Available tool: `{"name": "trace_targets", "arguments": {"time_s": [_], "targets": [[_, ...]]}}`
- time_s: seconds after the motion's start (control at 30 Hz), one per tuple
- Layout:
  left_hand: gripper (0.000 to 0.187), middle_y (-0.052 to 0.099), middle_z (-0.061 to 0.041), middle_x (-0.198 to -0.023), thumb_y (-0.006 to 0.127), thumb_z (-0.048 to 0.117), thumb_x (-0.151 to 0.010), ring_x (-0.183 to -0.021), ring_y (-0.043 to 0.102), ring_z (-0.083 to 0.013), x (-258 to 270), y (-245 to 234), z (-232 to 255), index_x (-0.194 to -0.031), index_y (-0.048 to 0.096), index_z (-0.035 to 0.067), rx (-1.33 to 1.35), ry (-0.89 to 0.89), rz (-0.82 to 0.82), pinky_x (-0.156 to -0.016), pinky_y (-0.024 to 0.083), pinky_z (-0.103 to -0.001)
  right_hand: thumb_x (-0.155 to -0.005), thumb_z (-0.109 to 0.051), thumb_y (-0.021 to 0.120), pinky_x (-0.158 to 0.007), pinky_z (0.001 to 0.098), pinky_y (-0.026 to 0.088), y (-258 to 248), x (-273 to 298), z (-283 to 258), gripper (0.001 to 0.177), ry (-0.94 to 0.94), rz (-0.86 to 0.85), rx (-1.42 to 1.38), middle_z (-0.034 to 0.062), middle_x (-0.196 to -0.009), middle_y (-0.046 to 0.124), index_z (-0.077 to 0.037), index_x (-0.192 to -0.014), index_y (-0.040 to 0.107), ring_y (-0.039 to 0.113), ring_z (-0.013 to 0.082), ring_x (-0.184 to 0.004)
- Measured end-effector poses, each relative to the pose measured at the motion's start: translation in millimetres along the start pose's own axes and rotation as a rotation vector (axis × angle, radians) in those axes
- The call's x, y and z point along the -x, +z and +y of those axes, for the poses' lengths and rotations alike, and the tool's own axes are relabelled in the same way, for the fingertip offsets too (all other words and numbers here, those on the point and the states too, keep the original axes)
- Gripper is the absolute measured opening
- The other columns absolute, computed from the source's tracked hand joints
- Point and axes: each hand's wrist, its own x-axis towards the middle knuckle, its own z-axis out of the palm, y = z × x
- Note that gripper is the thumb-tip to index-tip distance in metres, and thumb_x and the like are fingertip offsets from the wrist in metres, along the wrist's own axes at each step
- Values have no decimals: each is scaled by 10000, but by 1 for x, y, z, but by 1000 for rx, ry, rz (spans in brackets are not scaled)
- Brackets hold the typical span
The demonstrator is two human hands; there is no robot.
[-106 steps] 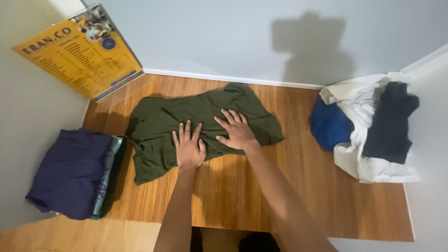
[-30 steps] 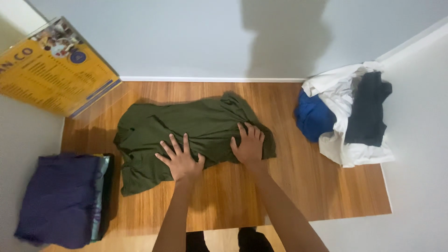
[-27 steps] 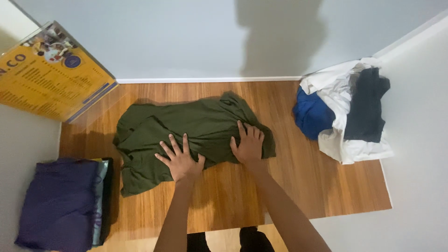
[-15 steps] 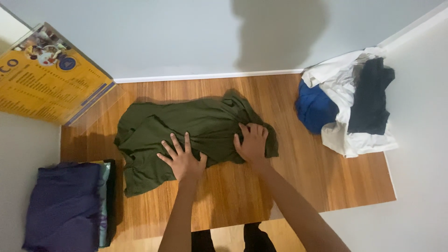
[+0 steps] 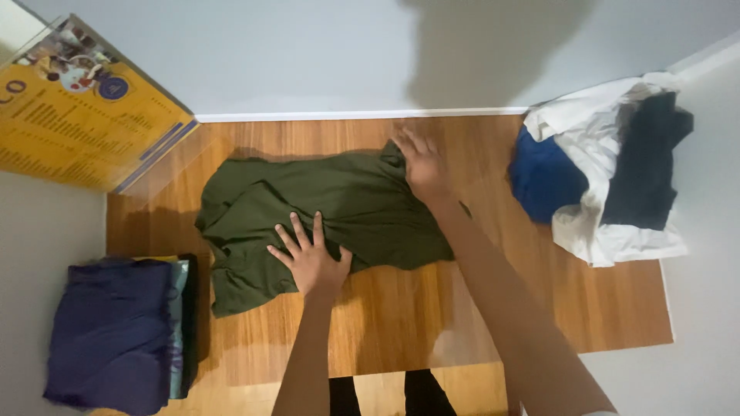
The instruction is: Fold an olive green t-shirt neatly on a wooden surface.
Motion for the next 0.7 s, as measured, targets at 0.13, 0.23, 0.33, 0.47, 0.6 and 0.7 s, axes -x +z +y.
{"name": "trace_targets", "arguments": {"time_s": [0.13,0.23,0.33,0.47,0.6,0.7], "targets": [[904,132,-198,-1700,607,501,-792,-1523,78,-534,0,1,-1,-1606,303,252,-2,10,15,-1160,24,-765,-775,156,507,-969,549,518,19,-14,22,677,-105,-240,57,120,-1412,648,-152,-1342,712,584,409,-1167],[898,136,-197,-1705,612,497,-793,-1528,88,-527,2,-3,0,-1603,312,252,9,4,20,-1171,32,-759,-940,-24,647,-1039,465,512,17,-8,36,352,-9,-368,0,118,-1258,683,-151,-1252,748,603,353,-1200],[893,136,-190,-1704,618,494,-799,-1536,92,-521,0,-2,0,-1605,317,251,13,7,26,-1175,35,-757,-974,-126,711,-995,467,529,21,1,57,211,-1,-240,-126,121,-1211,744,-102,-1183,727,644,362,-1208],[898,132,-183,-1699,626,490,-789,-1532,92,-515,-1,-2,2,-1599,320,252,-1,3,11,-1167,35,-755,-961,-221,725,-866,427,560,2,-3,65,221,316,-236,-81,128,-998,761,-110,-1150,761,713,297,-898],[904,144,-177,-1701,636,491,-779,-1535,97,-509,1,-1,3,-1595,328,248,3,-1,27,-1174,37,-752,-921,-230,728,-734,363,571,-7,6,74,238,576,18,-286,105,-885,756,-83,-1105,760,722,234,-802],[896,160,-177,-1701,638,492,-783,-1538,105,-507,1,3,2,-1594,344,254,9,4,45,-1175,38,-754,-924,-243,757,-719,355,561,-2,13,99,212,455,70,-164,108,-856,751,-74,-1050,767,725,236,-782]]}}
